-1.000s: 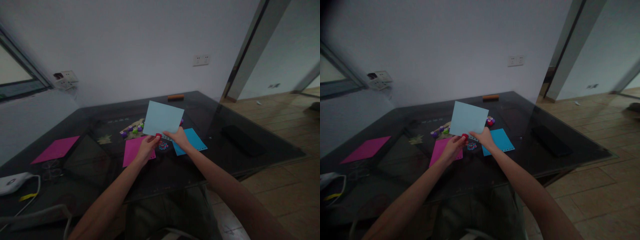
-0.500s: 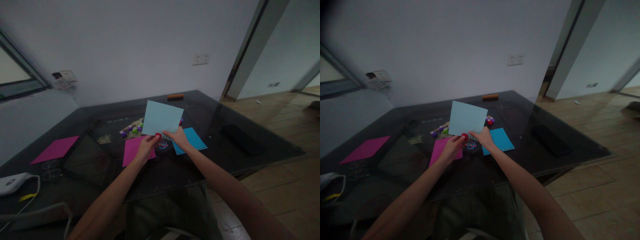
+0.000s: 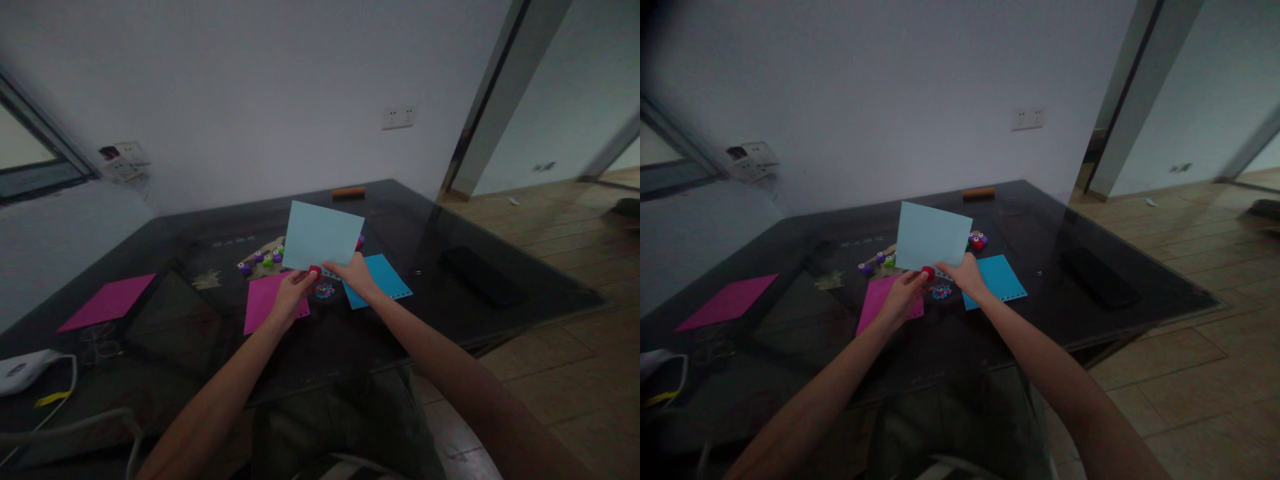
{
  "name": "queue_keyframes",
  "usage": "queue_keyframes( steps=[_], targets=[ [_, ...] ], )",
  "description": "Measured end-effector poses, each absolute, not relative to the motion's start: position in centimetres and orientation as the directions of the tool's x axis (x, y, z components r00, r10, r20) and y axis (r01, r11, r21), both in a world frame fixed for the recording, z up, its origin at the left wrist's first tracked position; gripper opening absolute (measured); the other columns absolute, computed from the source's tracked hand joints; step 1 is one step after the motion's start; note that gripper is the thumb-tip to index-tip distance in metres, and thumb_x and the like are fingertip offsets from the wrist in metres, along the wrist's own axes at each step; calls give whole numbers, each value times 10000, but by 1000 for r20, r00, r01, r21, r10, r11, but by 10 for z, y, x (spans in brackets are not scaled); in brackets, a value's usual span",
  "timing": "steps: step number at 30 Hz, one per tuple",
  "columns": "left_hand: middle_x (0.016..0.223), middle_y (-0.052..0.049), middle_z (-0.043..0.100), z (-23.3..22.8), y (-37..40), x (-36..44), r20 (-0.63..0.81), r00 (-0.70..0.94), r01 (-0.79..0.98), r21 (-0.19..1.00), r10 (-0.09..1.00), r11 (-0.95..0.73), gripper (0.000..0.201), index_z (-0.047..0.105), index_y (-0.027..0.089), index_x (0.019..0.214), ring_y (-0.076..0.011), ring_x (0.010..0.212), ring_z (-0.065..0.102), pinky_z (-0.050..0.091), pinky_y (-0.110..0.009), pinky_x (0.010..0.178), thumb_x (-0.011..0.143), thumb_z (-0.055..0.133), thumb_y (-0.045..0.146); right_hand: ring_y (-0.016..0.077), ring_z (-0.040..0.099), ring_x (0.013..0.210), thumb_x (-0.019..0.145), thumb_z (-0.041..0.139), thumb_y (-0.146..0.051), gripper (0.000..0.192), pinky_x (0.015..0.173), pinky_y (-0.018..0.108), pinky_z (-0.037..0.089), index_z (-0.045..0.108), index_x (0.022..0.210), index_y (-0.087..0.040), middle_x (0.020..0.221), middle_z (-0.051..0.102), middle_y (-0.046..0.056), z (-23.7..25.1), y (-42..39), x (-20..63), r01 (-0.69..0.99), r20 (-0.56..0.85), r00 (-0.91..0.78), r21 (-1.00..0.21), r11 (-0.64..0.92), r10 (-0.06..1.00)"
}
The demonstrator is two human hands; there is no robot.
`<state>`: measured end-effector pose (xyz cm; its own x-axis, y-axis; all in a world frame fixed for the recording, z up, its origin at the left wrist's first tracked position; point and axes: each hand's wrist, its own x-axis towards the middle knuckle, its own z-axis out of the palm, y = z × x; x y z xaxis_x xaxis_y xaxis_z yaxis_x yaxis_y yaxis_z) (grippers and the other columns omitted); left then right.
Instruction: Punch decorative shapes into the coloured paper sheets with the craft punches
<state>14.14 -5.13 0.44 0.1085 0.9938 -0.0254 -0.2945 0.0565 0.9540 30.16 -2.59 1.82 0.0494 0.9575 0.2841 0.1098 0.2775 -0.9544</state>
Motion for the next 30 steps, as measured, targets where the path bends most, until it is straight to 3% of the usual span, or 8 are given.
queue_keyframes(
  steps=[30],
  targets=[
    [981,-101,696,1,-48,139,-15,92,-263,964,996,39,330,686,147,875,-194,871,641,464,-240,665,628,755,356,256,654,826,581,747,-339,369,761,396,523,671,860,-111,890,706,122,19,-27,302,120,282,43,-954,276,958]
  ],
)
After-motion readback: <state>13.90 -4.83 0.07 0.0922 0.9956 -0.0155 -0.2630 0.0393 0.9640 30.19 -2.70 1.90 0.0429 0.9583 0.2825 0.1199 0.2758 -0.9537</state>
